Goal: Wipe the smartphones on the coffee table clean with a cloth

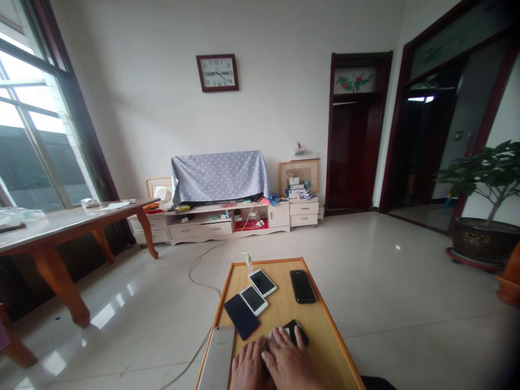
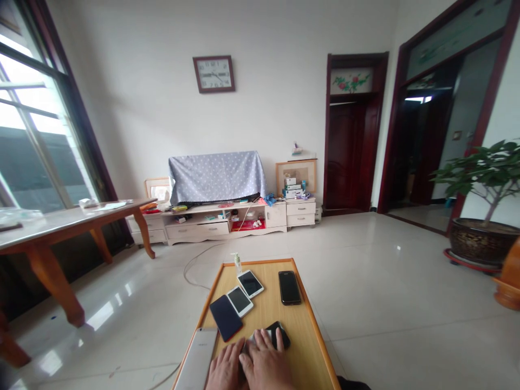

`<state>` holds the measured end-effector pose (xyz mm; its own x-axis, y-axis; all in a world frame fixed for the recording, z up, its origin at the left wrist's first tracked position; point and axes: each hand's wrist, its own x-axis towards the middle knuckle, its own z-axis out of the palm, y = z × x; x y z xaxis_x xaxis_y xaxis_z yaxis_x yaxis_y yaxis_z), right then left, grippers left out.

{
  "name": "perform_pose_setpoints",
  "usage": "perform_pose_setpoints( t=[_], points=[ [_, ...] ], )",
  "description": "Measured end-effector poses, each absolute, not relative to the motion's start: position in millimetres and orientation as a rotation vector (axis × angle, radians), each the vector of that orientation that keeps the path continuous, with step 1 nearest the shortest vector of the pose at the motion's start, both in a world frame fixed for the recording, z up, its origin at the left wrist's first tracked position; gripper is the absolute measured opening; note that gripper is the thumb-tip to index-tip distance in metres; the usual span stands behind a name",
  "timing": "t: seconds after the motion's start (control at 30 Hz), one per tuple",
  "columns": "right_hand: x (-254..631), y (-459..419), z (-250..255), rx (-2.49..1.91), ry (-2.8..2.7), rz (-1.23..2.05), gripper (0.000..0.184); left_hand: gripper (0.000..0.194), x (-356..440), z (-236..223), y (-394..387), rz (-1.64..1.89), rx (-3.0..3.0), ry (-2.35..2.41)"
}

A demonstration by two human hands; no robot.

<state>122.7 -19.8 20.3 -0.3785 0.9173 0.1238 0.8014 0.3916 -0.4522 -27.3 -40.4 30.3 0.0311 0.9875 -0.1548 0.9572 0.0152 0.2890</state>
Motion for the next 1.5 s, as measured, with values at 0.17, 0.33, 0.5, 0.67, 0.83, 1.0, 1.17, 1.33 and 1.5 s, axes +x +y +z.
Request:
perform_pose_setpoints(
  t=[0.17,0.33,0.5,0.67,0.83,1.0,1.17,1.33,1.5],
  points=[
    [131,-28,6,-1.387,-2.389,0.602,0.051,0.085,-32,26,-36,0.123,1.973,1.973],
    [148,-26,0,-1.431,-2.326,0.580,0.051,0.085,-28,31,-38,0.135,1.966,1.966],
    [133,-19,17,-1.496,-2.268,0.457,0.052,0.086,-26,33,-40,0.148,1.993,1.971],
    [118,-21,10,-1.428,-2.332,0.484,0.047,0.080,-31,31,-36,0.041,1.993,1.976],
    [129,-26,-21,-1.449,-2.334,0.469,0.041,0.090,-31,33,-35,0.091,1.944,1.947],
    [139,-22,-7,-1.481,-2.301,0.463,0.048,0.088,-25,38,-40,0.154,1.963,1.968],
    [120,-15,17,-1.485,-2.293,0.491,0.054,0.084,-26,36,-41,0.146,1.973,1.975],
    [116,-20,12,-1.402,-2.347,0.533,0.049,0.083,-31,29,-39,0.166,1.948,1.977],
    [144,-33,5,-1.322,-2.414,0.528,0.044,0.086,-31,27,-42,0.149,1.992,1.977]
  ],
)
